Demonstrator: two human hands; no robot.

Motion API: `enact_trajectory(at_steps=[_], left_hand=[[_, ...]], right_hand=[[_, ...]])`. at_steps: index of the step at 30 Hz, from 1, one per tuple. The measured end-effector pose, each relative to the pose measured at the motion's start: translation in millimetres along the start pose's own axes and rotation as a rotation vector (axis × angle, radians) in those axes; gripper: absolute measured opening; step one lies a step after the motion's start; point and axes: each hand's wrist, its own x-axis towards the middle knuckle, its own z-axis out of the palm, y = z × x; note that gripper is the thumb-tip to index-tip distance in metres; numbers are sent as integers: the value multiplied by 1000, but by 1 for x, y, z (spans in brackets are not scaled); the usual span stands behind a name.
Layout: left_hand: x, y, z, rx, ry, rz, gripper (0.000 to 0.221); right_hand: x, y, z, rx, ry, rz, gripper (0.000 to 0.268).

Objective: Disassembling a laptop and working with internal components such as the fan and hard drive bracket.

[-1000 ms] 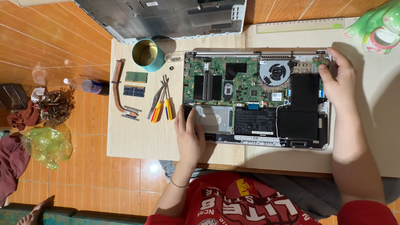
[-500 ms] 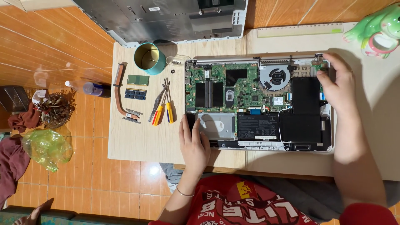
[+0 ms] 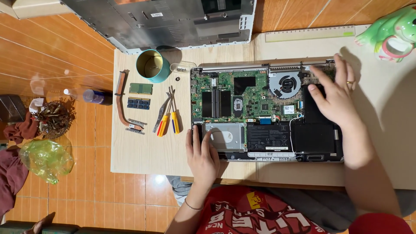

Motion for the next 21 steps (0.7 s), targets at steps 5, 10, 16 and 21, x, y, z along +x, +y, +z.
enact_trajectory(at_steps=[5, 10, 16, 21], left_hand=[[1, 1, -2, -12, -12, -5, 42], [2, 1, -3, -15, -20, -2, 42], [3, 3, -4, -26, -33, -4, 42], [3, 1, -8, -80, -47, -10, 38]], right_hand=[[0, -6, 0, -35, -27, -60, 48], [3, -10, -2, 19, -15, -70, 49], [2, -3, 1, 95, 17, -36, 43], [1, -8, -11, 50, -40, -21, 49]])
